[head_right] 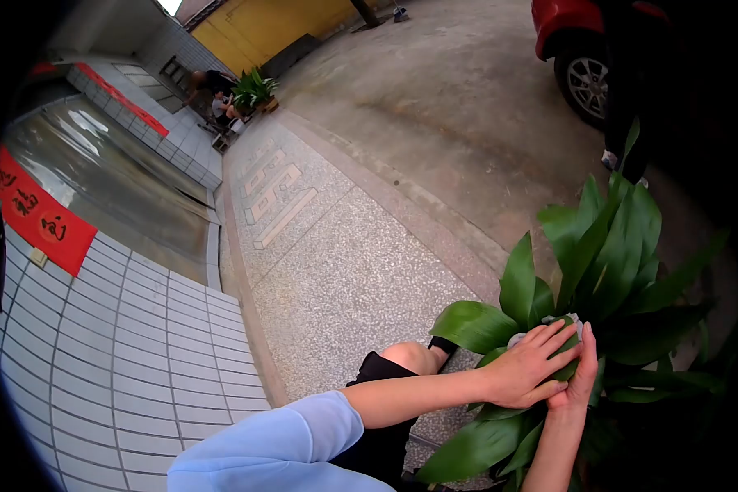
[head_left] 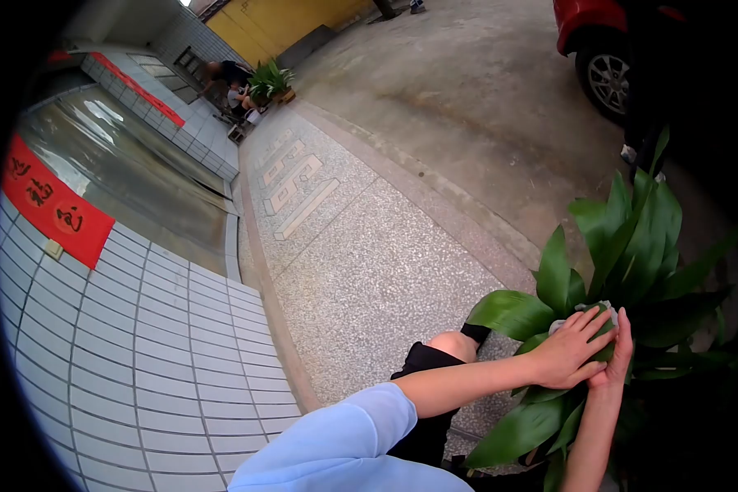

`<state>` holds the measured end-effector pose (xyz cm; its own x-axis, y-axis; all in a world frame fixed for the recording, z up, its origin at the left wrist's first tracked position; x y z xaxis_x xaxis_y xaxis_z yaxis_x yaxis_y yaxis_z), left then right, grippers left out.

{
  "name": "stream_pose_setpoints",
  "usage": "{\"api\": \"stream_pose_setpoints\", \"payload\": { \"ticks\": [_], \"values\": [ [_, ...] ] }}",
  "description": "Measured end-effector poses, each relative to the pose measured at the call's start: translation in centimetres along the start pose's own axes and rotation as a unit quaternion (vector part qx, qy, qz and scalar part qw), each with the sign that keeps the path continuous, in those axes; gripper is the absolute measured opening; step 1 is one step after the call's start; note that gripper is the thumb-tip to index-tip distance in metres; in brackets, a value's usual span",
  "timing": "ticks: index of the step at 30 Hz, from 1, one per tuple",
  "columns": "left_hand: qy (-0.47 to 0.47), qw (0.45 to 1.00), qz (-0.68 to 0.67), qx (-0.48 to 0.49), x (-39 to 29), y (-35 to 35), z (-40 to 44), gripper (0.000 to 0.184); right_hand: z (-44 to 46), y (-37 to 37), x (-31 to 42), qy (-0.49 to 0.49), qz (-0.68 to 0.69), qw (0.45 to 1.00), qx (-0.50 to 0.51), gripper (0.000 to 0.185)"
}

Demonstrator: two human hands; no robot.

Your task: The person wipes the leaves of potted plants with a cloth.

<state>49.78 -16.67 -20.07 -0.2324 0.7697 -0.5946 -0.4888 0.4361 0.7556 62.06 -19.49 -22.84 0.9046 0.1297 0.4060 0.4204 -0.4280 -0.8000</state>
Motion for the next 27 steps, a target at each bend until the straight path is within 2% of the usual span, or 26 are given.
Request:
{"api": "stream_pose_setpoints", "payload": {
  "ticks": [7,13,19,22,27],
  "values": [
    [0.016,0.996,-0.086,-0.021,0.8,0.3,-0.1,0.086,0.0,1.0,-0.7,-0.038,-0.061,0.997,0.009,0.04],
    [0.002,0.989,-0.134,-0.068,1.2,0.0,-0.4,0.101,-0.5,0.0,-0.8,0.02,-0.085,0.996,-0.011,0.044],
    [0.016,0.981,-0.182,-0.069,1.6,0.0,-0.2,0.115,-0.9,-0.2,-0.4,0.047,-0.135,0.989,-0.043,0.043],
    [0.045,0.958,-0.274,-0.071,1.2,1.4,0.2,0.118,-1.0,-0.1,0.0,0.035,-0.119,0.992,-0.019,0.043],
    [0.054,0.943,-0.324,-0.048,1.7,1.4,0.3,0.117,-1.4,0.0,-0.2,0.031,-0.076,0.996,-0.031,0.044]
  ]
}}
Point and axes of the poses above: each hand's wrist, its own z-axis towards the middle knuckle, its own y-axis out of the back of the hand, x = y × z, the point moved 2 cm from there along z, towards the middle knuckle, and after that the axes turned 3 degrees about -y, right-handed, at the moved point
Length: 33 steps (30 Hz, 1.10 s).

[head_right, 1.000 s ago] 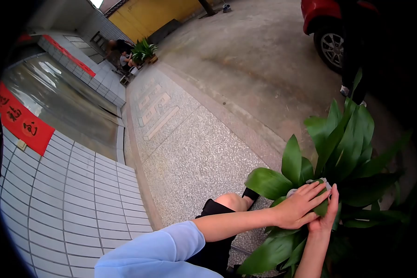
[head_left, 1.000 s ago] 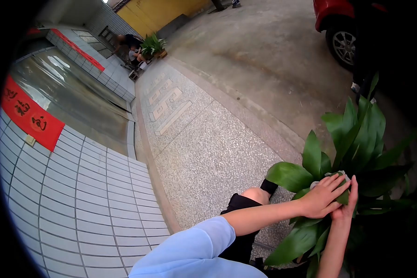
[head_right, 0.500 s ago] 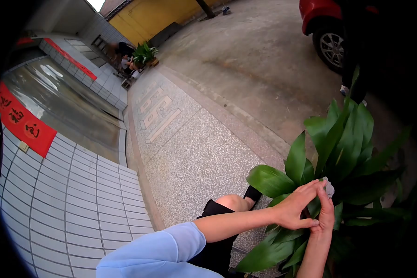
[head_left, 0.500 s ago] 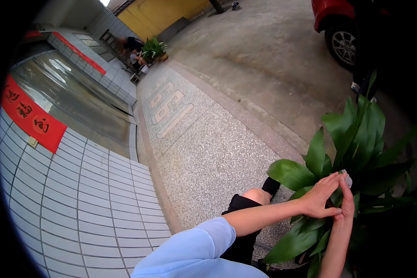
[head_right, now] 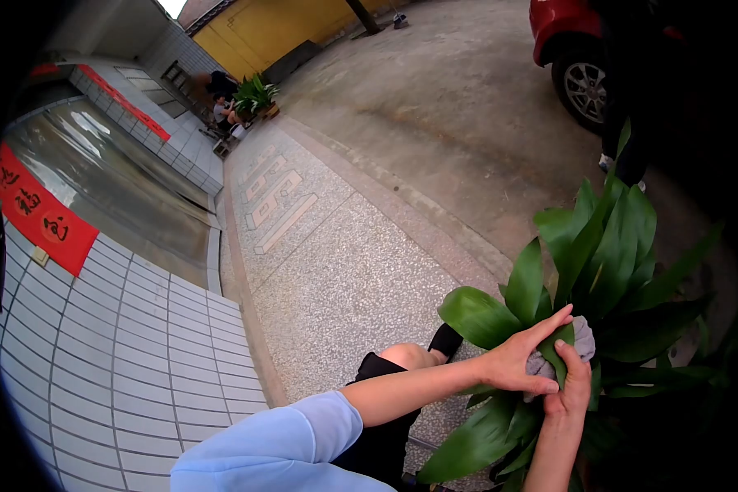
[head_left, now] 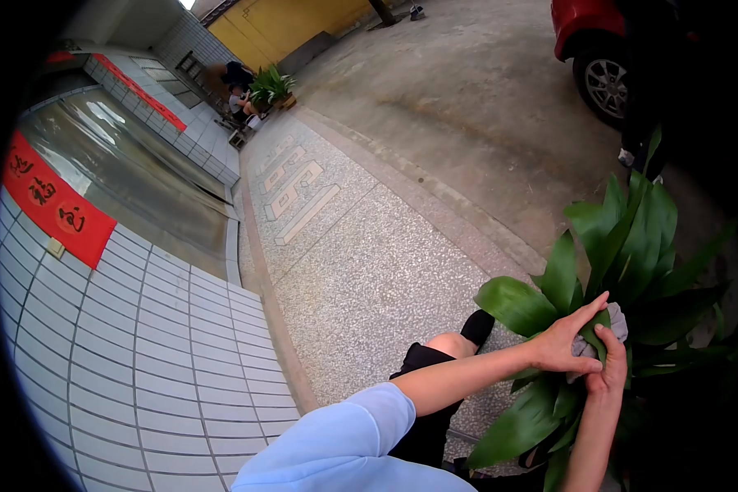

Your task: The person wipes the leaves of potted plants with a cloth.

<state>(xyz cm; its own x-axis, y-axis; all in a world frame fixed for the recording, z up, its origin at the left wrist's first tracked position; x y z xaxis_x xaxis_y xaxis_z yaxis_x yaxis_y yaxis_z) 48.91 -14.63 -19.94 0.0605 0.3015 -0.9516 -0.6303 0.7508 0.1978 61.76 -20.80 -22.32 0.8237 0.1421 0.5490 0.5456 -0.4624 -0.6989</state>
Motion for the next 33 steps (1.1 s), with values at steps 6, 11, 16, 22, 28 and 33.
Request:
{"api": "stream_pose_setpoints", "payload": {
  "ticks": [6,11,16,22,28,33],
  "values": [
    [-0.01,1.0,0.006,-0.005,0.0,-0.1,0.0,0.111,-1.1,-0.9,-0.1,-0.001,0.01,1.0,-0.004,0.043],
    [0.02,0.997,-0.069,-0.003,0.2,0.0,0.0,0.091,-1.7,-1.7,-0.2,0.002,0.029,0.999,-0.014,0.043],
    [0.03,0.989,-0.146,0.011,0.4,0.6,0.2,0.065,-2.2,-2.4,-0.3,0.038,0.036,0.998,-0.045,0.032],
    [0.104,0.968,-0.227,-0.01,2.5,1.4,0.9,0.059,-2.4,-2.7,0.9,0.002,0.065,0.998,-0.016,0.034],
    [0.056,0.97,-0.228,0.057,1.3,2.0,1.2,0.083,-1.9,-1.4,0.9,0.013,0.053,0.998,-0.021,0.035],
    [0.038,0.994,-0.091,0.045,1.2,1.4,0.8,0.081,-1.9,-0.8,1.2,-0.008,0.049,0.999,-0.016,0.038]
  ]
}}
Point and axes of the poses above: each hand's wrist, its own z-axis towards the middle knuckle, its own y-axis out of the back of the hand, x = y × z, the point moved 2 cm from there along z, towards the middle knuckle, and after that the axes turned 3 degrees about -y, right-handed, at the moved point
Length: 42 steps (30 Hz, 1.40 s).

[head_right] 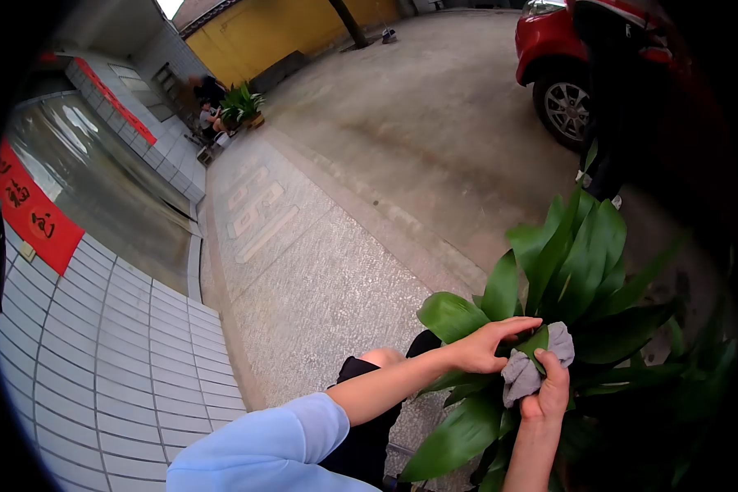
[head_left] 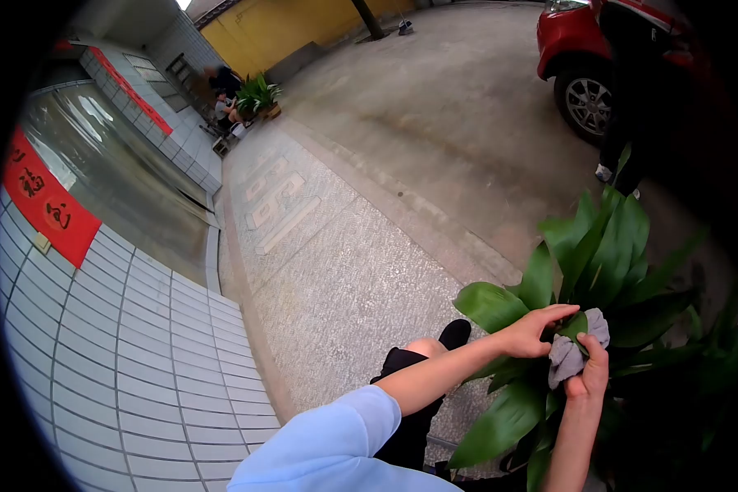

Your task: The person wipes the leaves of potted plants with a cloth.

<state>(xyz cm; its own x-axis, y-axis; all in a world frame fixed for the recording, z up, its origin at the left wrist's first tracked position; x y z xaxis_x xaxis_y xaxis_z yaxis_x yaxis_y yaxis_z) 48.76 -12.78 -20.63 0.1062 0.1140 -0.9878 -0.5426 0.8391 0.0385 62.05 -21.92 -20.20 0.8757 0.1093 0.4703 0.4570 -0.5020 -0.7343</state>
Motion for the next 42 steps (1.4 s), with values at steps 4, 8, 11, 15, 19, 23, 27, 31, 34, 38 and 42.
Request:
{"api": "stream_pose_setpoints", "payload": {
  "ticks": [4,8,11,15,19,23,27,31,34,38,42],
  "values": [
    [-0.014,0.982,0.183,-0.046,1.8,-0.5,0.0,0.084,0.4,0.1,-1.0,0.014,-0.018,1.0,0.01,0.036],
    [-0.013,0.972,0.221,-0.075,2.9,-0.5,0.0,0.078,-0.1,-0.6,-1.3,0.033,-0.048,0.998,0.012,0.036],
    [-0.015,0.972,0.223,-0.074,3.4,-0.8,0.1,0.072,-0.6,-1.4,-1.2,0.043,-0.071,0.996,0.016,0.037],
    [-0.018,0.974,0.21,-0.077,3.2,-1.1,-0.2,0.069,-0.7,-1.7,-1.2,0.04,-0.084,0.996,0.014,0.038],
    [-0.007,0.973,0.213,-0.083,3.3,-1.1,-0.1,0.068,-0.6,-1.7,-1.3,0.039,-0.074,0.996,0.026,0.039],
    [-0.01,0.973,0.219,-0.08,3.0,-1.0,-0.3,0.067,-0.5,-1.5,-1.3,0.032,-0.076,0.996,0.021,0.038],
    [-0.007,0.972,0.221,-0.085,3.6,-1.0,-0.3,0.066,-0.6,-1.8,-1.3,0.039,-0.078,0.996,0.025,0.038],
    [-0.001,0.972,0.22,-0.086,3.5,-1.0,-0.3,0.067,-0.6,-1.9,-1.4,0.036,-0.07,0.997,0.021,0.036],
    [0.011,0.97,0.23,-0.074,2.6,-1.0,-0.3,0.068,-0.3,-1.2,-1.4,0.021,-0.064,0.998,0.017,0.034],
    [0.014,0.969,0.237,-0.072,2.5,-1.0,-0.3,0.069,-0.5,-1.5,-1.4,0.011,-0.052,0.998,0.022,0.034],
    [0.01,0.968,0.242,-0.073,2.9,-1.0,-0.3,0.07,-0.7,-1.7,-1.4,0.011,-0.043,0.999,0.021,0.035]
  ]
}}
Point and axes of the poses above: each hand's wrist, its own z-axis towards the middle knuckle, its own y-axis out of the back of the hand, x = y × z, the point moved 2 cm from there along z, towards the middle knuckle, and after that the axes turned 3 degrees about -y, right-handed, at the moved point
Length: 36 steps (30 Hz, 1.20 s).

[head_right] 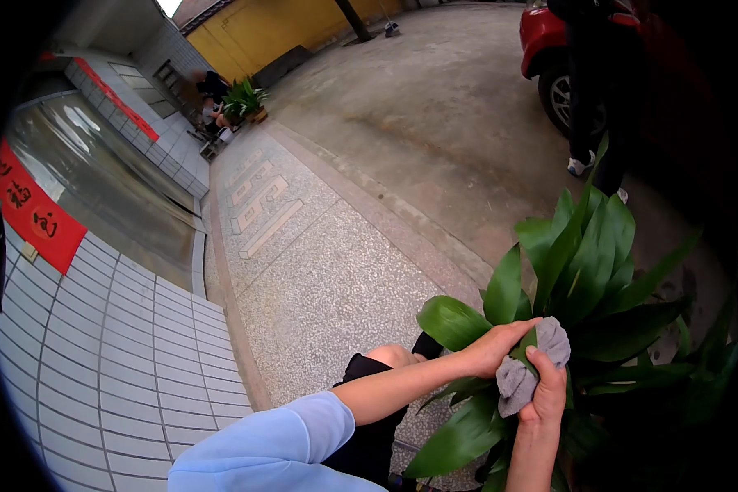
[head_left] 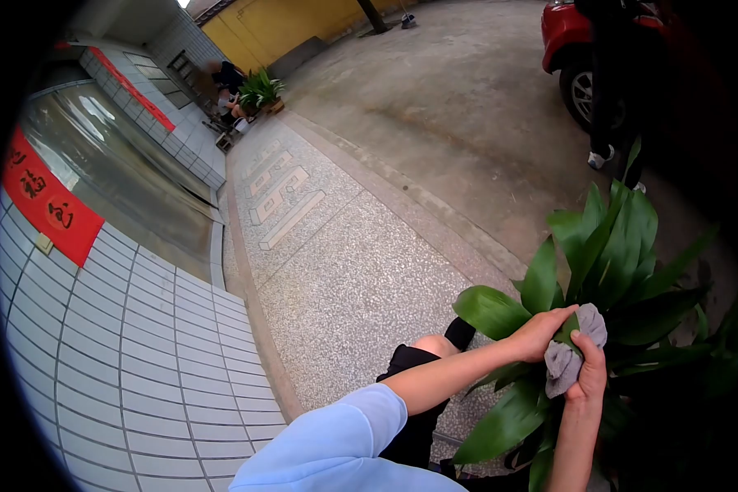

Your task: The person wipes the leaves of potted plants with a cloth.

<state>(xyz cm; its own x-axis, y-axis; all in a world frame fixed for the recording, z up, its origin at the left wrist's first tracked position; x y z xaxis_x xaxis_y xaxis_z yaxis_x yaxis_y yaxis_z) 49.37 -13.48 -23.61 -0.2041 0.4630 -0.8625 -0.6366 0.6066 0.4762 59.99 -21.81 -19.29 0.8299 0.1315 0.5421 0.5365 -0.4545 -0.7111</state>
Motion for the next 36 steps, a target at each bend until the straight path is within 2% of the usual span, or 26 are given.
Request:
{"api": "stream_pose_setpoints", "payload": {
  "ticks": [7,13,36],
  "values": [
    [0.015,1.0,-0.005,0.008,-0.4,0.09,0.06,0.074,-0.04,0.1,0.05,-0.006,-0.004,1.0,0.009,0.036],
    [-0.009,1.0,0.001,0.001,-0.32,0.1,0.02,0.075,-0.1,-0.05,0.04,-0.002,-0.004,1.0,0.008,0.035],
    [-0.007,1.0,-0.018,-0.014,0.19,-0.48,0.0,0.067,-0.16,-0.04,0.06,0.013,-0.017,1.0,0.012,0.035]
  ]
}}
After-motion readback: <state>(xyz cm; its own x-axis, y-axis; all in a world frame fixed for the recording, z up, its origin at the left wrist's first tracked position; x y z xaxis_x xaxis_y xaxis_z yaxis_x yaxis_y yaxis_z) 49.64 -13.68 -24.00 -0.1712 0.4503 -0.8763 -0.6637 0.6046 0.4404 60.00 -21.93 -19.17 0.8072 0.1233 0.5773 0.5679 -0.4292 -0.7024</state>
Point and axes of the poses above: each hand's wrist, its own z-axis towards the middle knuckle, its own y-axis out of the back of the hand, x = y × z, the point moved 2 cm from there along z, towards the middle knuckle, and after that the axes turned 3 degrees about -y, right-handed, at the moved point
